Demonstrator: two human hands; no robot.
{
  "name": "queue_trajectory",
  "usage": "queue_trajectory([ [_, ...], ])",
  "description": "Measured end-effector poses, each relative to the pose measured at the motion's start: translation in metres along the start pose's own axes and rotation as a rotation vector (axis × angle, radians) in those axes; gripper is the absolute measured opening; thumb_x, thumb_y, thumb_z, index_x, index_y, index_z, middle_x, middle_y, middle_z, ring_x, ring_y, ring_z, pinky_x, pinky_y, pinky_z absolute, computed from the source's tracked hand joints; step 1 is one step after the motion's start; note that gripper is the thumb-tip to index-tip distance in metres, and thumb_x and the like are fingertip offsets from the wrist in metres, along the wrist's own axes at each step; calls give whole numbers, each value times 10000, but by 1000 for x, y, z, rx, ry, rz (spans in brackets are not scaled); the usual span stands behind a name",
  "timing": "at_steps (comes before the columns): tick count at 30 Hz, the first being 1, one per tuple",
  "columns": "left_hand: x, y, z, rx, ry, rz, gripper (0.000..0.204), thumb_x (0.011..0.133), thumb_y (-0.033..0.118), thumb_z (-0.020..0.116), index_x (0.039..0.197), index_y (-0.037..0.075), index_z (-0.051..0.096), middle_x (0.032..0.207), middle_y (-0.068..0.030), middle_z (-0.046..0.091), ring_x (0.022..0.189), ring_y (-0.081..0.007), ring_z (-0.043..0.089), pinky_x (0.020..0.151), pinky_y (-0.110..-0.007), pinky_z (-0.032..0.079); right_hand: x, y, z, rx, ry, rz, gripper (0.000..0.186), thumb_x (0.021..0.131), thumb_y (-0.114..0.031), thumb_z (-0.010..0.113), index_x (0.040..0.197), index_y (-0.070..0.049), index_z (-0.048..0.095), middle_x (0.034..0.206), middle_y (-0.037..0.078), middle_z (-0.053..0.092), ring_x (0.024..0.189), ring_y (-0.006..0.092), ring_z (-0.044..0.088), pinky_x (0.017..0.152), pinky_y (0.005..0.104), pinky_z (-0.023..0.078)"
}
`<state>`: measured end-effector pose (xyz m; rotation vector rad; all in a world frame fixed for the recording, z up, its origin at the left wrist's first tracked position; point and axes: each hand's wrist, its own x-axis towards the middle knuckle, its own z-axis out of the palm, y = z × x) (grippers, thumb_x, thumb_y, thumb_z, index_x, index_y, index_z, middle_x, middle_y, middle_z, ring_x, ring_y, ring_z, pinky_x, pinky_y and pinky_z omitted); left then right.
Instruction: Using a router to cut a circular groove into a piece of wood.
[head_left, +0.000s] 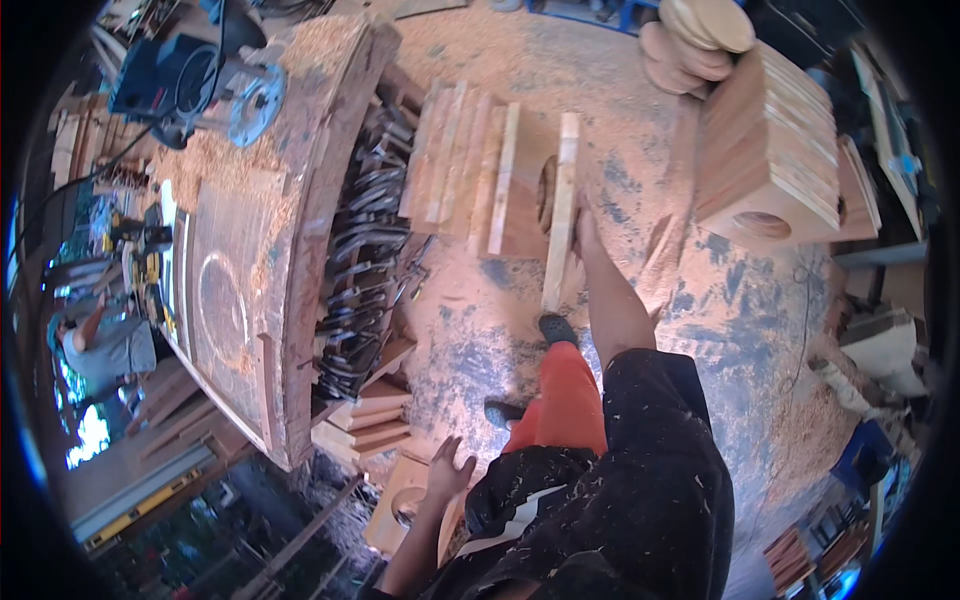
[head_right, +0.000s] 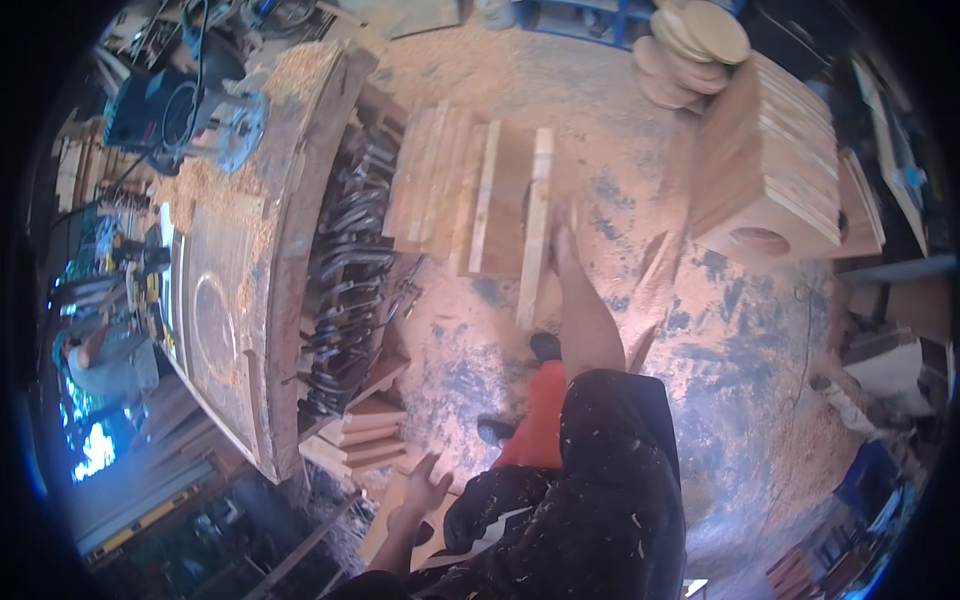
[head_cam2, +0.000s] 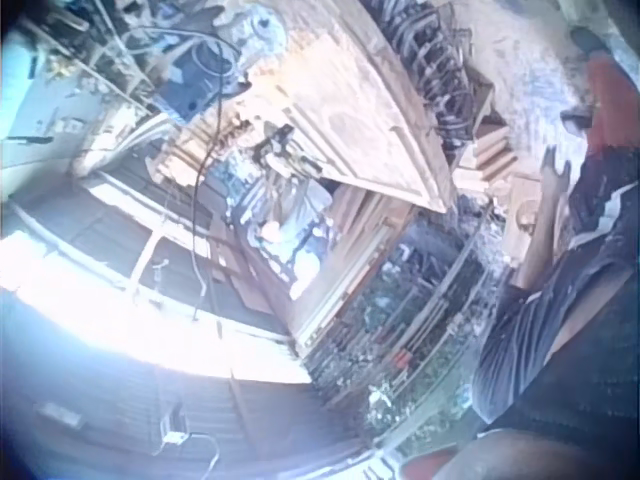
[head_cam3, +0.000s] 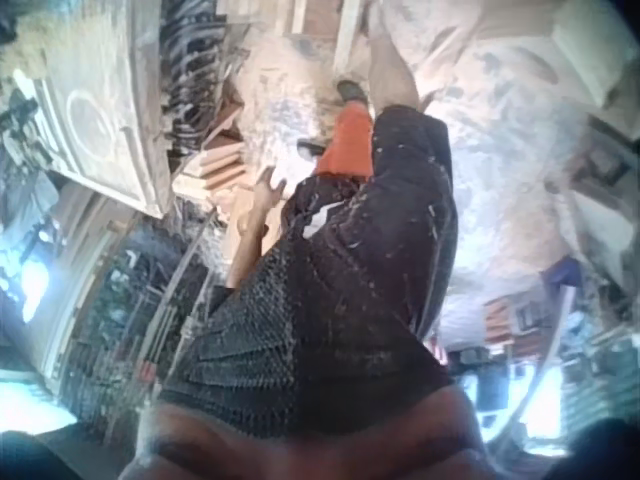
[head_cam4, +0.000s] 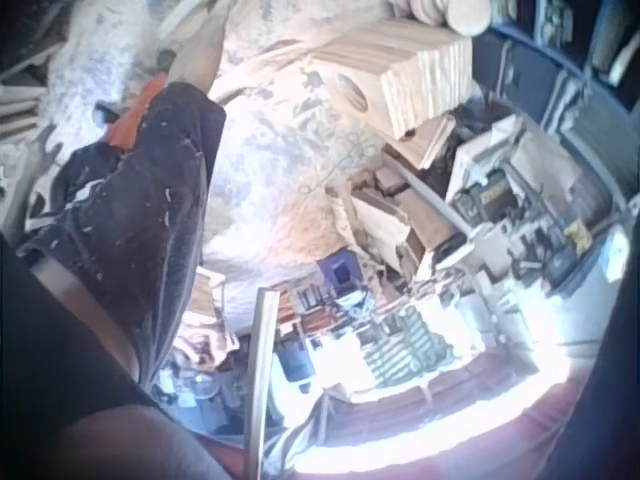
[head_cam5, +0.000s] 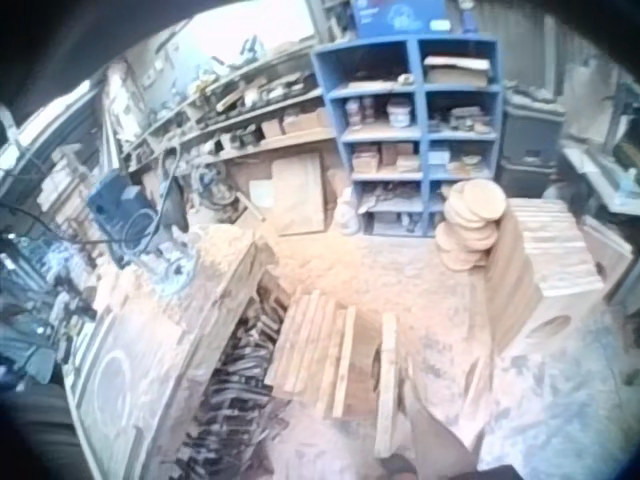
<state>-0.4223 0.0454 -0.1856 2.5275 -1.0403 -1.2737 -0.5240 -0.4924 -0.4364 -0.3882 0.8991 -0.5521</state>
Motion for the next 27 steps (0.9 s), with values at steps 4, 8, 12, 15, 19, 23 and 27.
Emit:
queue_trajectory([
  [4,-108,-86,23,40,122,-384,726,851,425,754,1375,-36,552,1393,-303,559,1308,-441,540,1107,-468,444,6,53,73,-450,138,-133,861,1025,-665,340,1580,-9,297,1614,207,336,1497,345,306,1229,392,237],
  [8,-191,-115,67,-291,325,-744,671,906,465,702,1356,-15,571,1283,-291,622,1167,-419,634,967,-498,523,-9,144,90,-1158,93,-294,777,1031,-577,426,1539,8,363,1591,232,365,1488,335,325,1227,393,236],
  [12,-180,-67,53,-480,343,-731,657,918,485,656,1358,3,582,1294,-238,648,1218,-409,615,1027,-478,500,-49,236,-36,-1690,-436,-620,553,1080,-402,415,1490,-32,451,1495,231,486,1386,366,446,1209,432,273],
  [15,-221,-62,112,-535,562,-887,669,892,472,667,1365,4,595,1347,-241,625,1300,-382,564,1124,-442,426,-141,261,-24,-1729,-1034,10,453,1012,-454,548,1038,-19,673,976,95,702,822,248,675,717,371,521],
  [19,-252,-91,167,-753,713,-1129,653,881,466,670,1306,-30,635,1346,-265,617,1292,-395,566,1133,-441,417,-225,234,-16,-1750,-478,843,312,958,-410,576,981,-123,695,900,26,681,702,164,613,570,360,478],
  [23,-288,-191,209,-880,982,-1411,589,882,415,691,1274,-24,661,1237,-281,670,1181,-415,638,1056,-444,481,-219,181,8,-1704,-559,855,272,944,-379,619,1126,-179,651,952,-2,683,679,182,620,574,351,460],
  [27,-340,-344,233,-722,1186,-1569,524,875,331,677,1241,-43,648,1188,-317,658,1157,-437,627,1022,-461,488,-234,141,66,-1879,-679,469,273,957,-288,582,1177,-139,643,977,54,693,726,238,680,568,364,460],
])
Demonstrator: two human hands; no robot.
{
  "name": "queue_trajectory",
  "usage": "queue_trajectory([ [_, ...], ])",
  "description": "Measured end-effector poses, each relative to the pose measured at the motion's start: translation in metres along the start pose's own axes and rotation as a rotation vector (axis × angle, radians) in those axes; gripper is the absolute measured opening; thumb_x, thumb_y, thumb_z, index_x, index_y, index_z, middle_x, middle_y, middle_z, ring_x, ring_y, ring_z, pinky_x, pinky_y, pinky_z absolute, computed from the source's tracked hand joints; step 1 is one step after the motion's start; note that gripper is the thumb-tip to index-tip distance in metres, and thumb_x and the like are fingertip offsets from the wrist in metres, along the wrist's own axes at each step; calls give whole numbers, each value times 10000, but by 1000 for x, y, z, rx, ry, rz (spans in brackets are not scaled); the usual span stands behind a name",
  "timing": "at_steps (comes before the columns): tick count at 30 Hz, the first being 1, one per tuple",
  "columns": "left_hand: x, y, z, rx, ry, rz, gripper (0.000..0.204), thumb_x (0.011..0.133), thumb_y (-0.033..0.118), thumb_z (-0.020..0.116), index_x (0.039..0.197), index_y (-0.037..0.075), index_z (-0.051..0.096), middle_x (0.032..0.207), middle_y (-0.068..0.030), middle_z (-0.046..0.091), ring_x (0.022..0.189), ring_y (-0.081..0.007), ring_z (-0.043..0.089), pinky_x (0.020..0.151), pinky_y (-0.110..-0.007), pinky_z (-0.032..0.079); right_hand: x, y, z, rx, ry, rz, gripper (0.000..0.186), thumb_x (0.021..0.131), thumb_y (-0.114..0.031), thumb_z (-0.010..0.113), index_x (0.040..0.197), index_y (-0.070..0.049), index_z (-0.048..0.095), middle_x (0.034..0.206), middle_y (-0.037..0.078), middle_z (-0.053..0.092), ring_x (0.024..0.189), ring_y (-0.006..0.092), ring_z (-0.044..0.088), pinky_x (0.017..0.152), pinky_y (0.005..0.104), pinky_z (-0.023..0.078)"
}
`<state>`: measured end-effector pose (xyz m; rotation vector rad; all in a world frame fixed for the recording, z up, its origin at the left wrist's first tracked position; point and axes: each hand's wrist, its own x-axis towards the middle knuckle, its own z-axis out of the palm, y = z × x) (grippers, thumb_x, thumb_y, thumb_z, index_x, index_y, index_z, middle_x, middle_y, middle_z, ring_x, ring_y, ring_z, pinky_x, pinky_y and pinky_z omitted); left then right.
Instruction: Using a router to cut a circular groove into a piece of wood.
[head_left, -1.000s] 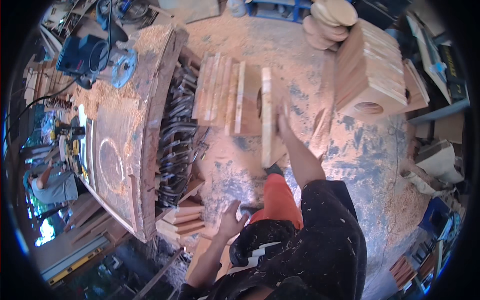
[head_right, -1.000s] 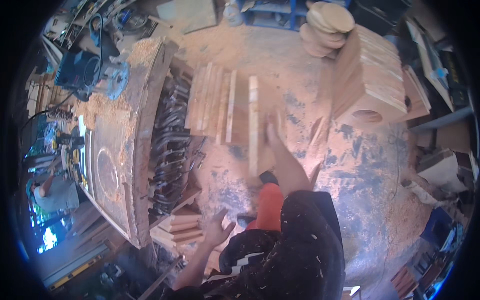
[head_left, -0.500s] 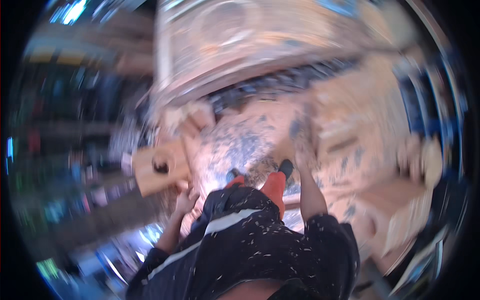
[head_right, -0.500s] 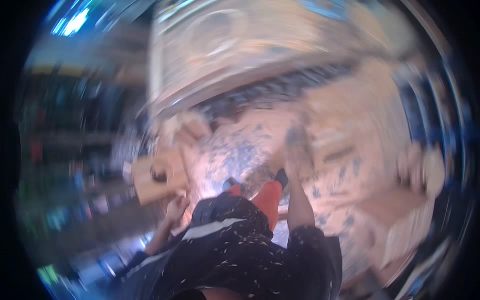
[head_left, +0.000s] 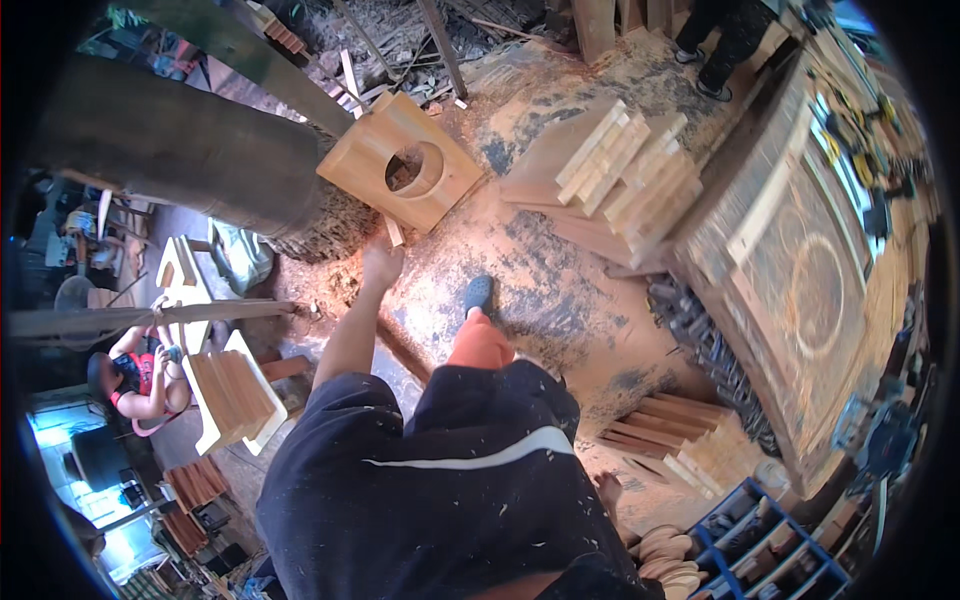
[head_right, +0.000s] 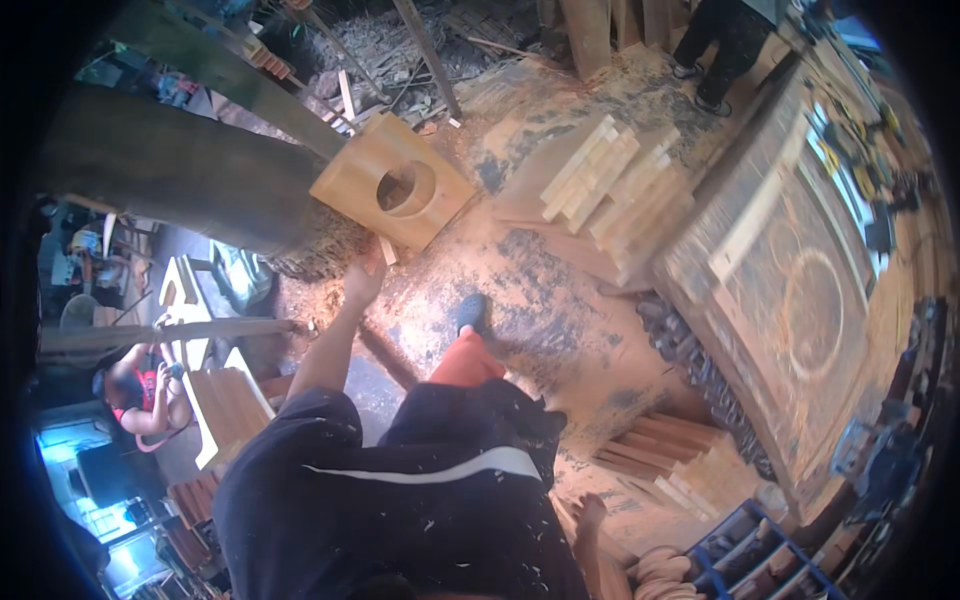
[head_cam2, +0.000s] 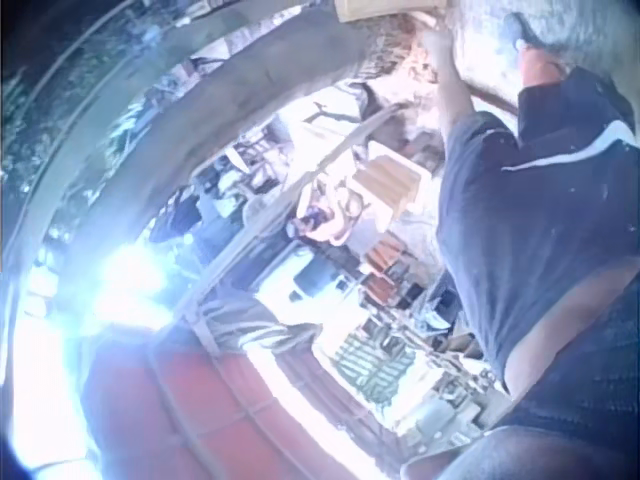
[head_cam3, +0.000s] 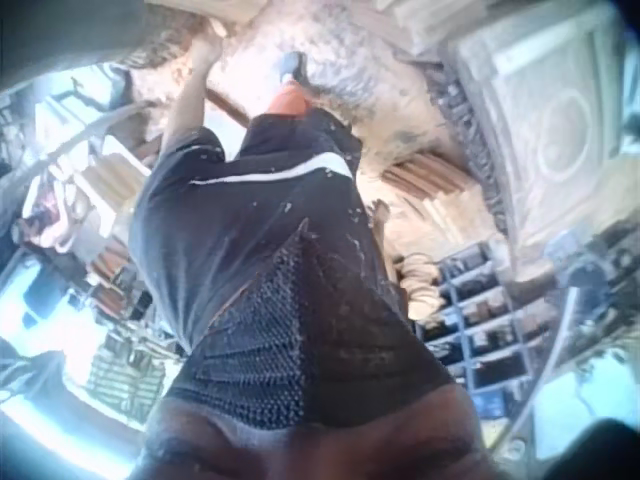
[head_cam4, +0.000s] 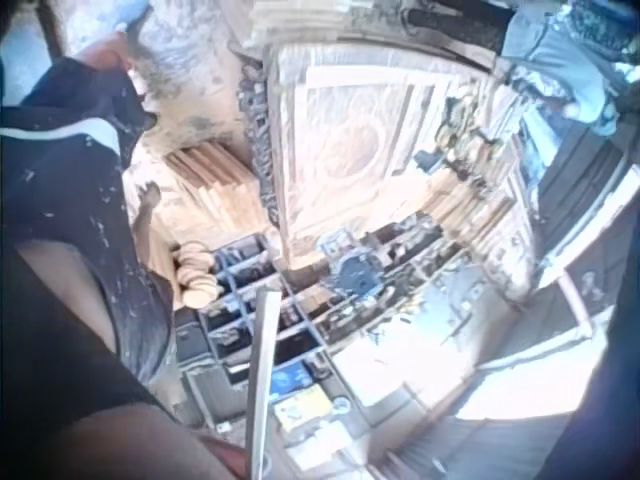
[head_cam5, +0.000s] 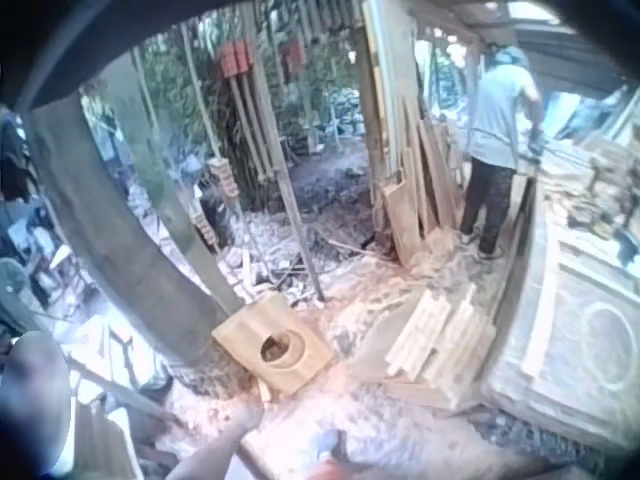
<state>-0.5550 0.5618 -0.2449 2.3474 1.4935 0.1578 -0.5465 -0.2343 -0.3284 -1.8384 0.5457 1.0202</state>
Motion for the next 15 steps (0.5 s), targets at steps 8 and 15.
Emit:
queue_trajectory([
  [8,332,-72,42,295,-199,-59,791,874,354,676,1452,-89,367,1478,-276,449,1376,-410,427,1166,-460,364,-65,-176,90,-34,357,411,468,931,-206,581,1361,-30,530,1063,147,679,666,290,692,528,383,511],
  [15,467,-141,98,537,-361,-33,992,848,447,693,1542,-84,224,1613,-242,293,1501,-366,276,1230,-420,270,-88,-258,145,-103,304,531,458,962,-210,589,1390,-85,484,1069,125,688,677,261,702,534,332,508],
])
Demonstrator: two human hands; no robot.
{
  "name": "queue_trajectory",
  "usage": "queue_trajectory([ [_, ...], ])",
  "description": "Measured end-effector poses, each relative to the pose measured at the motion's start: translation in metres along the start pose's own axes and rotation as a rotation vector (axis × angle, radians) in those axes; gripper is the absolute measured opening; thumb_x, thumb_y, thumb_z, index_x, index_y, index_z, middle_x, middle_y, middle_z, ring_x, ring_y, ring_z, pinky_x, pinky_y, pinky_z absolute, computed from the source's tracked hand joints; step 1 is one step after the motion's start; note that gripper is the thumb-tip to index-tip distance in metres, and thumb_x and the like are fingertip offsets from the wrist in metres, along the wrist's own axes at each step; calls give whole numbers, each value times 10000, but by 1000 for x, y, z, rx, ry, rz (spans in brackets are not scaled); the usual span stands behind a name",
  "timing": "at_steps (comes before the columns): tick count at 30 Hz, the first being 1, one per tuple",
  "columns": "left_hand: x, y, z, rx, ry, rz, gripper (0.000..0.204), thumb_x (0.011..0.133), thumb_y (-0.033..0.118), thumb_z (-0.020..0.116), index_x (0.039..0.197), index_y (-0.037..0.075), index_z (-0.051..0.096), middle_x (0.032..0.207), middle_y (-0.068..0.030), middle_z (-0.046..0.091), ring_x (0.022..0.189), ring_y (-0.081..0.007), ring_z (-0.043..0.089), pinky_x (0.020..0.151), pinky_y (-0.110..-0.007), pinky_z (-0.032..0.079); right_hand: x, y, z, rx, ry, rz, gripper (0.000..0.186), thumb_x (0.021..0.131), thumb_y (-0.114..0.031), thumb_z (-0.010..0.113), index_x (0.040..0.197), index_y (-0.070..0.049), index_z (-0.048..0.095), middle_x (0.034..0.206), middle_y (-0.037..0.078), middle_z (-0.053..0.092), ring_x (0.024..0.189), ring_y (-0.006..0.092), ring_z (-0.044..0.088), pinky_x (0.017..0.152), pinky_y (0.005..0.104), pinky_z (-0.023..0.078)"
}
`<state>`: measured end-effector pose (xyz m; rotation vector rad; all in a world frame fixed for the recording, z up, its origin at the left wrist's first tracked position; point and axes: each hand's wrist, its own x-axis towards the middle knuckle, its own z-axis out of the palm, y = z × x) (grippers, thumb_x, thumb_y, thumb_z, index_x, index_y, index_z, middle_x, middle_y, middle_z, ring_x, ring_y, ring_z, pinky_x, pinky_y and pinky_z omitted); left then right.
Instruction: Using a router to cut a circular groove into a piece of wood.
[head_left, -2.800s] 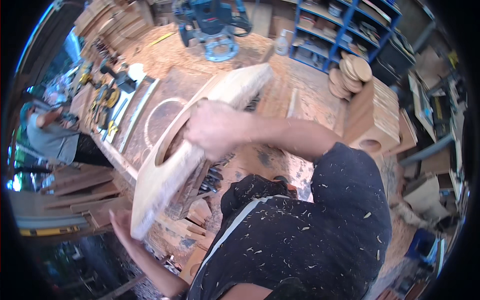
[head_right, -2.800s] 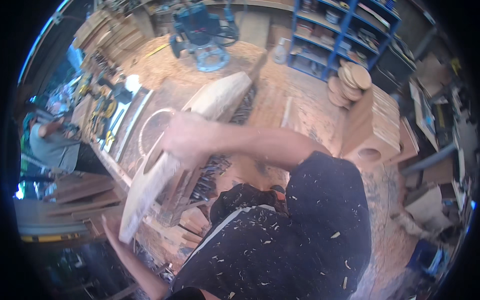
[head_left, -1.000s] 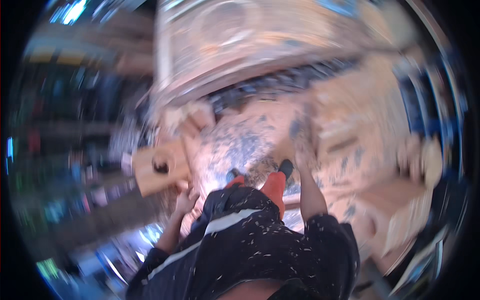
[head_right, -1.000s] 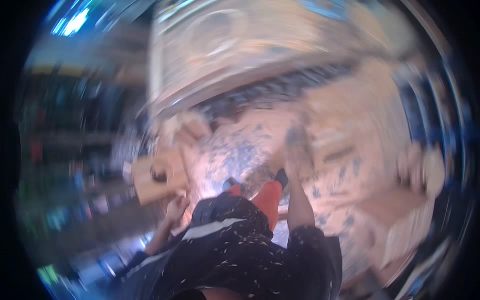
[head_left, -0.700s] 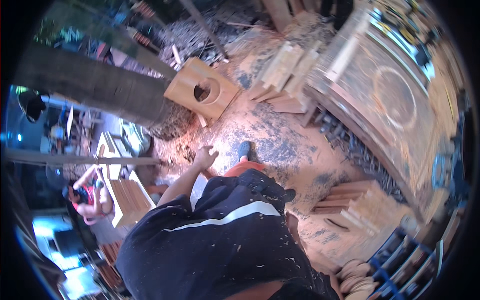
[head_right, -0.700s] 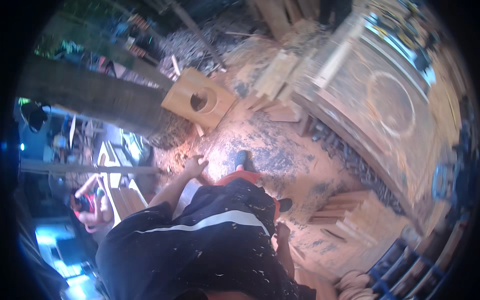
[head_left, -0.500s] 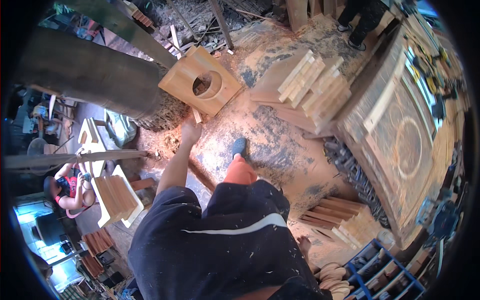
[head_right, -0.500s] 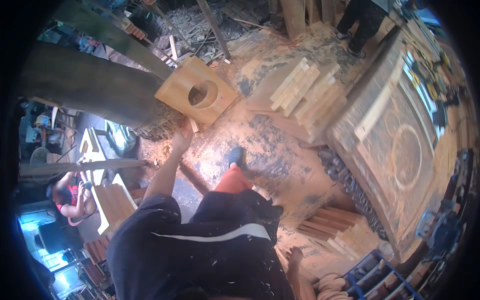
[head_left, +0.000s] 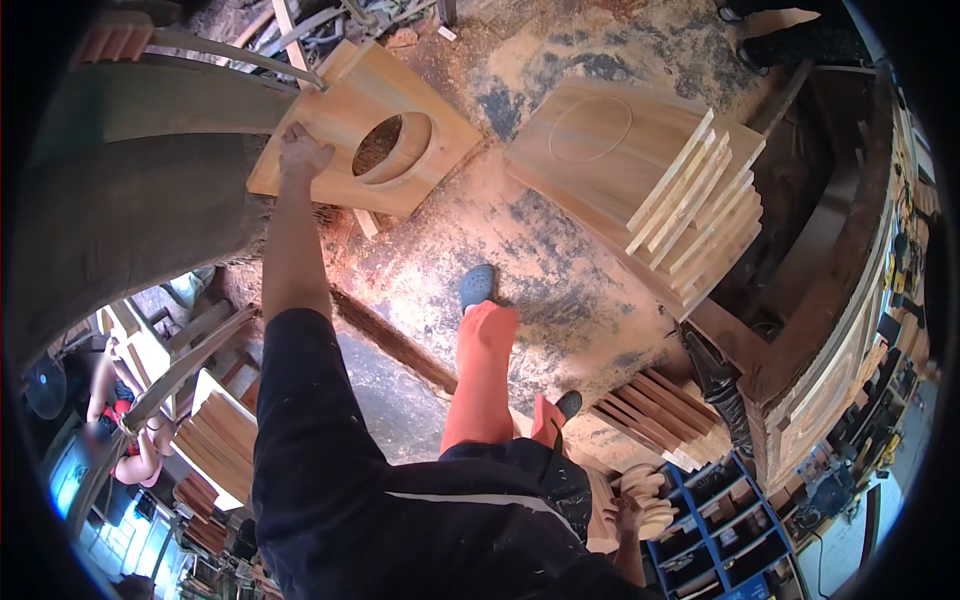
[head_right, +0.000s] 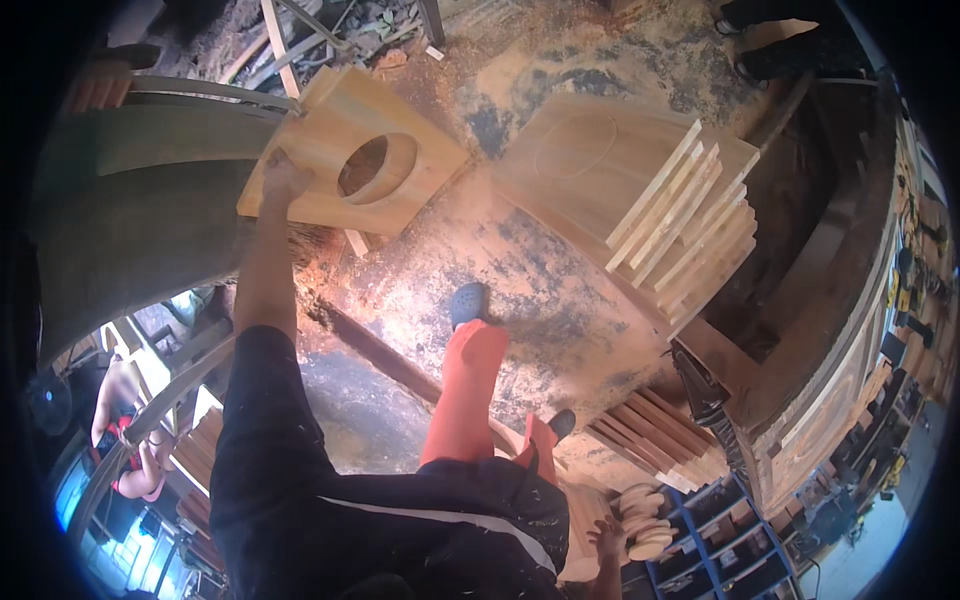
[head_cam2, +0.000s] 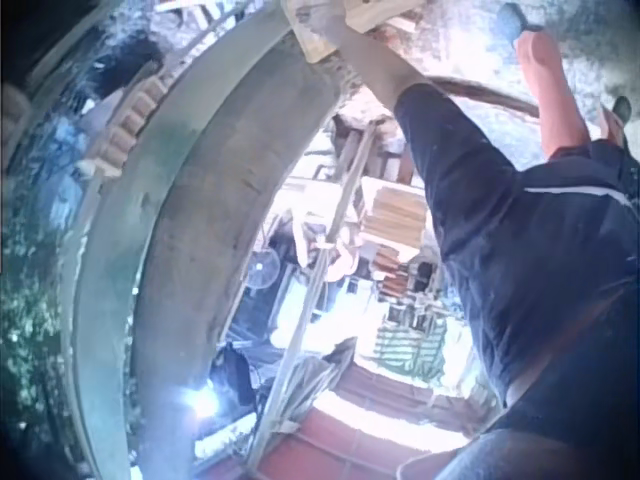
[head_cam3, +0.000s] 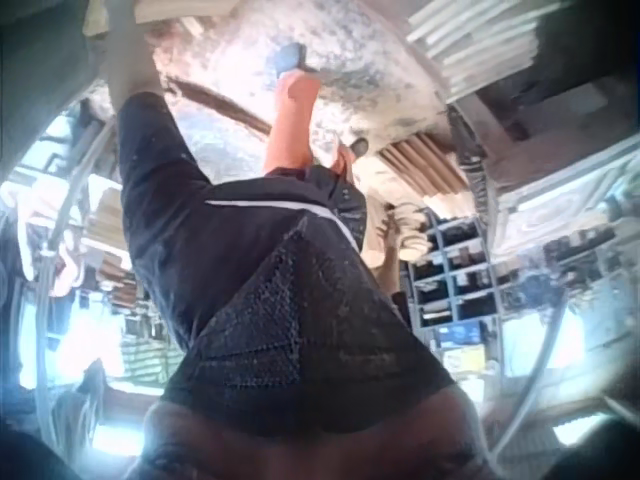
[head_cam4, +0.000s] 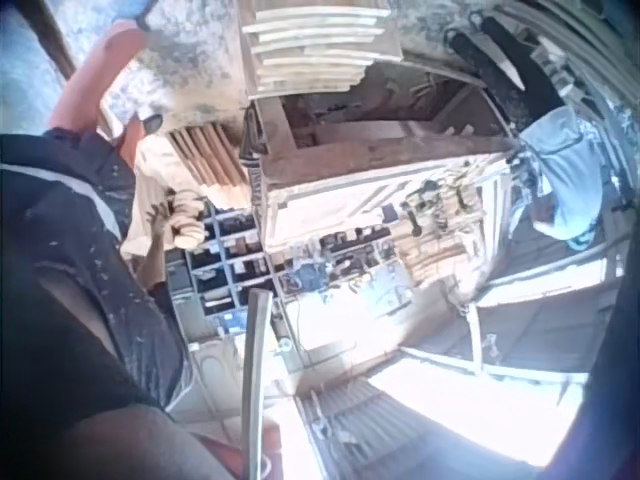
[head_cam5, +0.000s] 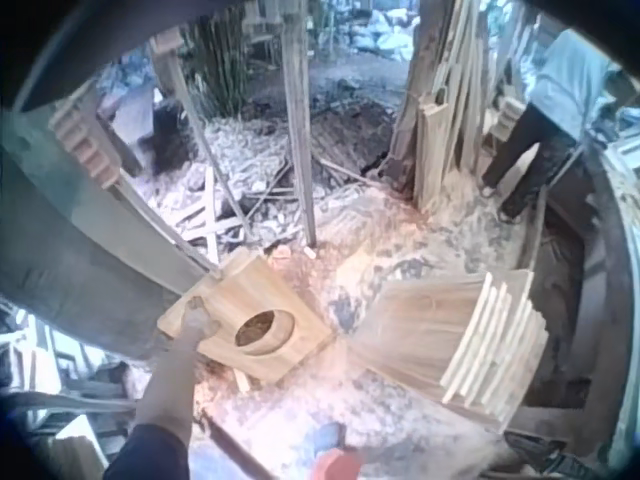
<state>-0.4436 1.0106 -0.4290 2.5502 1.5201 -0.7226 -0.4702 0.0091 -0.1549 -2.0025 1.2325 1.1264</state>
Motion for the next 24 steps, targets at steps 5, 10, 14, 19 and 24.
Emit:
queue_trajectory([
  [5,-7,9,28,-77,155,-46,1058,822,486,715,1585,-22,186,1660,-202,201,1532,-343,221,1244,-452,236,-36,-37,8,-2,153,50,490,952,-211,602,1402,-60,479,1086,121,687,705,255,703,558,337,512],
  [10,-65,25,-6,-178,115,-19,1009,809,482,726,1552,-20,264,1602,-211,298,1477,-354,305,1211,-501,264,-46,-67,42,-121,130,0,476,955,-199,585,1397,-31,525,1051,104,687,694,229,705,588,323,549],
  [14,-125,53,-32,-161,4,46,965,790,482,739,1502,-29,336,1513,-243,405,1397,-378,390,1154,-554,313,-42,-92,83,-187,40,-149,478,951,-190,590,1388,-3,543,1052,123,689,714,218,708,597,305,559],
  [19,-100,61,107,40,176,491,603,887,384,664,1307,-33,547,1136,-257,667,1006,-407,667,850,-493,543,-34,-94,89,-73,13,-305,497,954,-182,598,1394,41,537,1082,170,694,761,232,718,615,311,565],
  [24,-117,33,80,-153,190,468,497,863,471,711,1006,-3,671,895,-225,721,739,-363,718,632,-509,557,-50,-116,90,-275,174,-537,483,924,-246,636,1335,8,619,1121,188,732,864,214,749,762,349,586],
])
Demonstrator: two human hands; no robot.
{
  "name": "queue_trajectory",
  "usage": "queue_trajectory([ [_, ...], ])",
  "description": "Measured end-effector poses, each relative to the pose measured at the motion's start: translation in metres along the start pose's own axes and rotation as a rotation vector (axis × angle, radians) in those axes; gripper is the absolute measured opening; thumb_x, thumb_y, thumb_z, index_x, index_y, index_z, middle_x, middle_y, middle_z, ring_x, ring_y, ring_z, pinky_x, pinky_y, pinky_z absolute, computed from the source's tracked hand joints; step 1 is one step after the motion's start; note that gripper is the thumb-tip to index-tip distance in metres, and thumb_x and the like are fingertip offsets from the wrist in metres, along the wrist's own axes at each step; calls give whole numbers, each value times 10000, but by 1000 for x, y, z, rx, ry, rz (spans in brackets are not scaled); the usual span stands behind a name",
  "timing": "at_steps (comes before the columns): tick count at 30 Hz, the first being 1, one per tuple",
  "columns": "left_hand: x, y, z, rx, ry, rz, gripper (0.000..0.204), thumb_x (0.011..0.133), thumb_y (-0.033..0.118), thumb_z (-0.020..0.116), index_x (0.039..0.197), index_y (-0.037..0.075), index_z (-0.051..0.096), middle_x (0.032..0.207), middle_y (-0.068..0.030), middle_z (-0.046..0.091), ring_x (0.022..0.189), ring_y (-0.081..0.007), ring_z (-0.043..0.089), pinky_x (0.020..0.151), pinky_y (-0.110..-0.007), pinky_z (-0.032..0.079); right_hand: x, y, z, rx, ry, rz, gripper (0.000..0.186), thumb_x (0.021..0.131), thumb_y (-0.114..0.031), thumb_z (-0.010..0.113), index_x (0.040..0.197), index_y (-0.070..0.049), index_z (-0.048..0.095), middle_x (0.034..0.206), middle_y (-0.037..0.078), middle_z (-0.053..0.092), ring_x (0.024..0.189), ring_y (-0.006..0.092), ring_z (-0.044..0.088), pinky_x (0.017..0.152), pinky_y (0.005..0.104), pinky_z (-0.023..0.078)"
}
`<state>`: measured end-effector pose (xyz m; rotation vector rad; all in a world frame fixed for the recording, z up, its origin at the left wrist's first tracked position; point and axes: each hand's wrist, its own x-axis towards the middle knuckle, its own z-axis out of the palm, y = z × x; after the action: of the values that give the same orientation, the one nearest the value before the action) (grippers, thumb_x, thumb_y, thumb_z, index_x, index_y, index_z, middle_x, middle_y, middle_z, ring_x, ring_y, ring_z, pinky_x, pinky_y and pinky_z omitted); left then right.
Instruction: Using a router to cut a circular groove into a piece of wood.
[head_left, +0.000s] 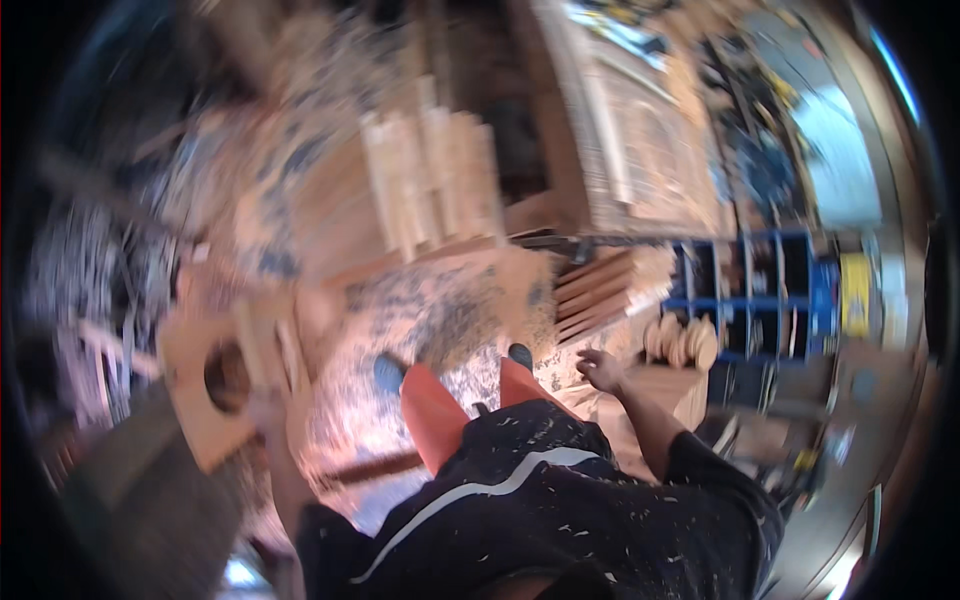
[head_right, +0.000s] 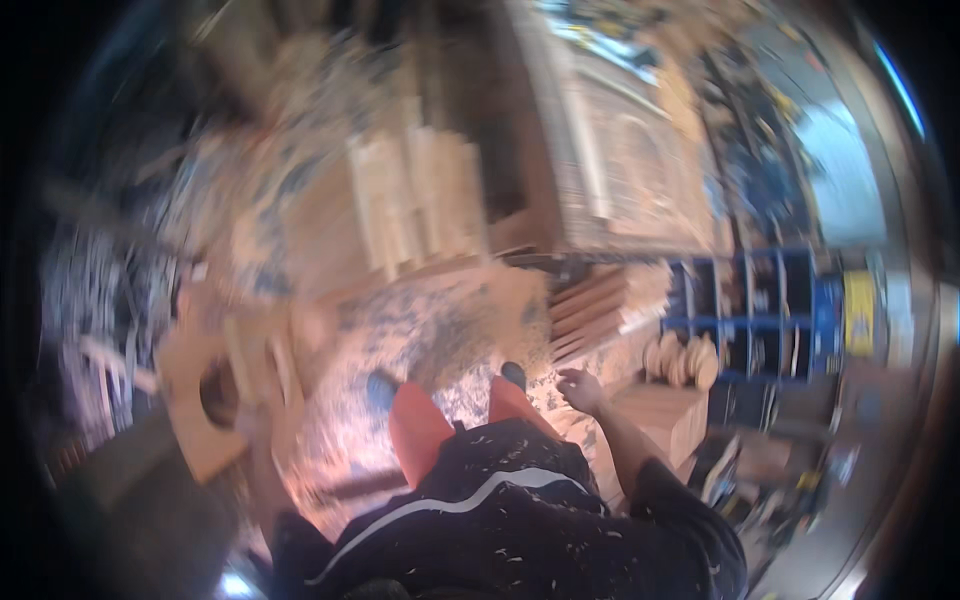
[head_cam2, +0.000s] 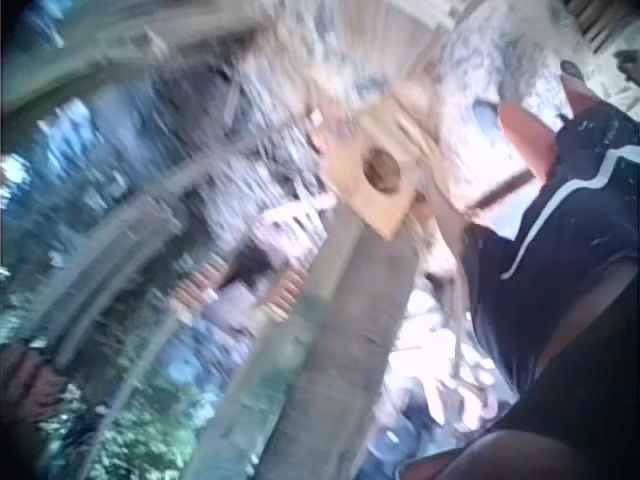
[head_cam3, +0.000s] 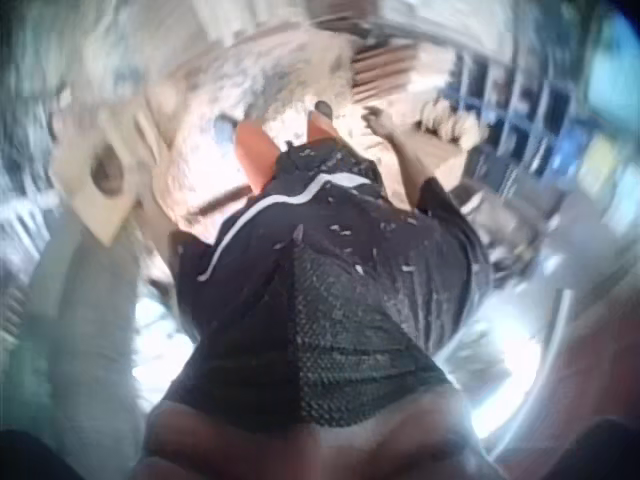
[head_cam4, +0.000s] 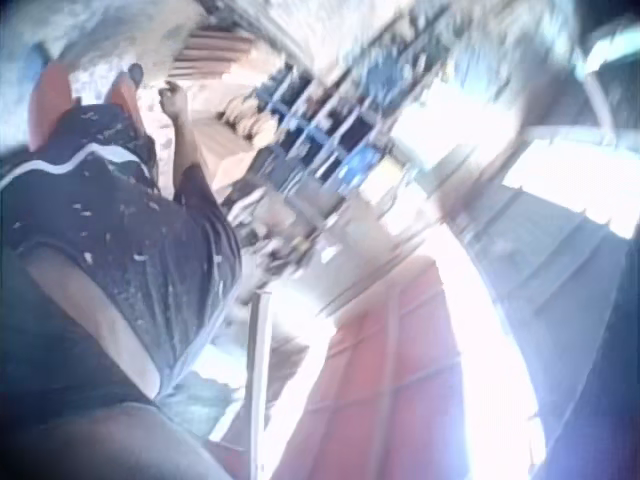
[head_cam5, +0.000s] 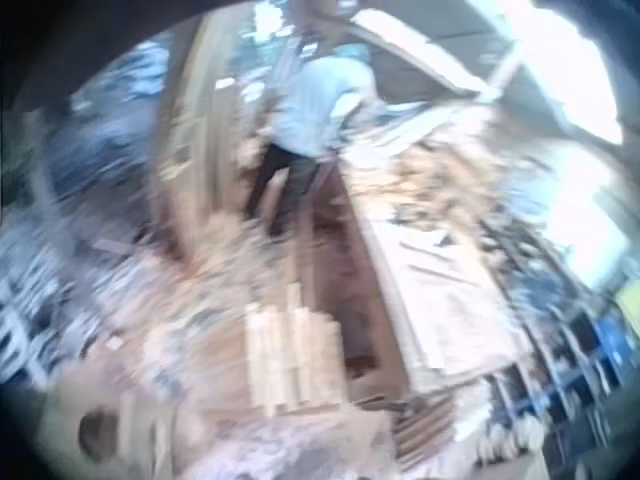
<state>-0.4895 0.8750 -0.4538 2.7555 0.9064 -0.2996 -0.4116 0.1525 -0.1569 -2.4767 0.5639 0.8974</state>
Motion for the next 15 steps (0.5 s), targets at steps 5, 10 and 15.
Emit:
queue_trajectory([
  [5,-41,88,-254,-482,-137,22,430,801,91,732,1166,-112,629,993,-251,727,902,-353,715,810,-419,551,4,-5,10,117,19,23,527,866,-313,640,1294,-5,648,1073,210,748,996,336,725,895,393,566],
  [10,-165,143,-476,-782,-77,26,380,837,103,743,1143,-104,651,1027,-139,709,889,-259,659,855,-371,523,60,-44,67,-90,-305,-304,563,898,-499,616,1268,-80,679,1317,230,635,1216,402,604,1027,447,480],
  [15,-305,252,-620,-573,259,-10,438,815,200,868,1089,-93,693,1024,-164,716,886,-218,635,823,-372,526,95,-152,115,436,-472,-456,847,931,-638,593,1544,-90,392,1461,177,544,1196,333,617,939,427,533],
])
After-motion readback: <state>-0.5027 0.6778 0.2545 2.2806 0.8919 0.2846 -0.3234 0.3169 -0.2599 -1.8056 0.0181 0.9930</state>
